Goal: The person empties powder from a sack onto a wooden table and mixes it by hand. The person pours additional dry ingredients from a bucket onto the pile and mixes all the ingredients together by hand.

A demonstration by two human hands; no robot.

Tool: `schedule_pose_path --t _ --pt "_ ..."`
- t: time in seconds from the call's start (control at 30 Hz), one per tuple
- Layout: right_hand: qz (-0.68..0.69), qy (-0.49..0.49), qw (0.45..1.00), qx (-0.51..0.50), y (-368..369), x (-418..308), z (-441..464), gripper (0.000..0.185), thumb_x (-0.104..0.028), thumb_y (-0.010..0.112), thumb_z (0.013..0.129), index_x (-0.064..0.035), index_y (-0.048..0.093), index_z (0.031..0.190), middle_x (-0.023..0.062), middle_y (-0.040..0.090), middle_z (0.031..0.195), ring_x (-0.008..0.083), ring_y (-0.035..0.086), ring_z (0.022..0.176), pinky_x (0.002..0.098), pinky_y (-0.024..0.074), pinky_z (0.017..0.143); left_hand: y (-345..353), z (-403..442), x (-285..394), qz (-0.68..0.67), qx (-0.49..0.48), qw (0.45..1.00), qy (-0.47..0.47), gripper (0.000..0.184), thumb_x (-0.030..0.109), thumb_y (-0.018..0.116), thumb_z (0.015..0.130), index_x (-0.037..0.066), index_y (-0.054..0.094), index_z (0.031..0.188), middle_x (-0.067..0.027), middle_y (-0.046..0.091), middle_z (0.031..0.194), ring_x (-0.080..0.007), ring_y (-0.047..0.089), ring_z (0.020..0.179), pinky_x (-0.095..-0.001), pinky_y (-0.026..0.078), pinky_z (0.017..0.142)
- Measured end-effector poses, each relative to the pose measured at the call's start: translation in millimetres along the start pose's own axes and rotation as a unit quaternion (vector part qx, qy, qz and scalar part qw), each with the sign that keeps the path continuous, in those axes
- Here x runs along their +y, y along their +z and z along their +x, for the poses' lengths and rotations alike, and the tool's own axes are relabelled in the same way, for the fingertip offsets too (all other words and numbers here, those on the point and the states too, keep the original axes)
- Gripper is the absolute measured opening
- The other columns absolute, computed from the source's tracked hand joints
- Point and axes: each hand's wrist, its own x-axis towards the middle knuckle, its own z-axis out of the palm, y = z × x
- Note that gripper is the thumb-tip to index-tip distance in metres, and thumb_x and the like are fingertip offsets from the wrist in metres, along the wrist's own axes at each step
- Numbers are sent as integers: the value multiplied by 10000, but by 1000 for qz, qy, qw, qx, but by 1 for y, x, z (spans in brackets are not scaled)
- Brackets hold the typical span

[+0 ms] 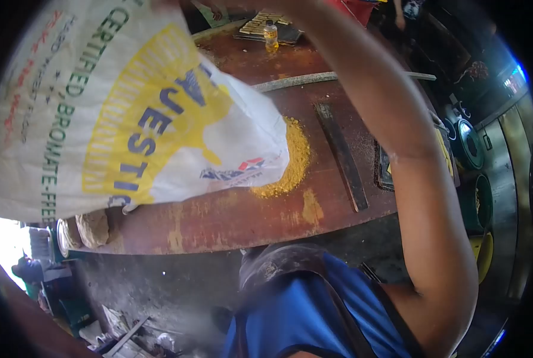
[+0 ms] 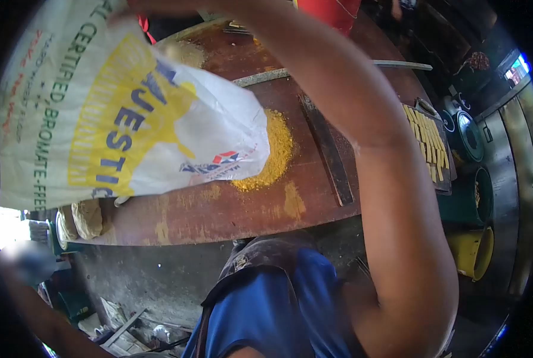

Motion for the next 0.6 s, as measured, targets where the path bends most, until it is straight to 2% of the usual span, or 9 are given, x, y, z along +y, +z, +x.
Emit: schedule_pose_path --t 0.03,0.1,0.17,0.3,0.37,0.47,0.5,0.57,0.6 --pt "-91 10 995 -44 26 15 -22 771 -386 796 720 -16 480 1319 214 613 1165 282 613 1046 380 498 864 -2 -6 -1 -7 2 1000 -6 493 453 545 900 88 567 1231 -116 570 1238 -243 561 1099 -356 446 887" --pt "-71 -46 996 -8 93 87 -67 1002 -378 835 667 -19 294 1431 245 550 1263 338 570 1129 397 450 958 -4 -13 -1 -18 7 1000 -15 489 449 543 901 89 567 1231 -116 571 1236 -245 563 1096 -358 448 885" --pt "-30 92 983 -154 126 117 -103 1142 -428 870 587 -8 230 1435 157 643 1122 318 608 1050 404 473 912 -5 -21 -2 -32 8 999 -25 486 446 541 902 90 568 1232 -115 573 1234 -247 565 1093 -359 450 883" --pt "134 193 913 -333 180 129 -137 1012 -370 839 657 -70 280 1445 145 591 1246 307 551 1156 398 443 968 -11 -28 -9 -60 12 997 -45 480 440 537 904 92 568 1233 -113 576 1230 -251 569 1088 -361 453 878" --pt "145 180 930 -286 187 114 -145 1033 -364 843 652 -95 255 1459 178 554 1280 335 523 1185 410 414 1006 -16 -32 -19 -74 16 995 -59 477 436 536 905 92 569 1233 -112 578 1229 -253 571 1085 -363 455 876" --pt "260 69 958 -94 169 54 -143 1160 -364 870 613 -103 156 1489 283 380 1398 399 388 1302 402 309 1102 -25 -34 -34 -97 22 992 -77 472 432 533 906 94 569 1234 -110 580 1226 -255 573 1081 -364 458 873" --pt "147 96 976 -127 183 39 -148 1062 -368 845 653 -114 214 1468 243 537 1265 387 512 1189 405 401 1018 -31 -38 -41 -108 29 990 -88 471 430 532 906 94 569 1234 -110 581 1225 -256 574 1080 -365 458 871" --pt "112 216 936 -256 214 48 -135 743 -330 783 709 -88 450 1328 195 662 1016 367 626 982 411 486 867 -39 -34 -53 -116 30 988 -97 468 427 530 907 95 569 1235 -109 582 1223 -258 576 1077 -366 460 869" --pt "102 215 938 -254 213 59 -125 743 -330 783 709 -88 450 1328 195 662 1016 367 626 982 411 486 867 -42 -36 -64 -130 37 985 -105 466 425 529 908 95 570 1235 -108 583 1222 -259 577 1076 -367 461 868"
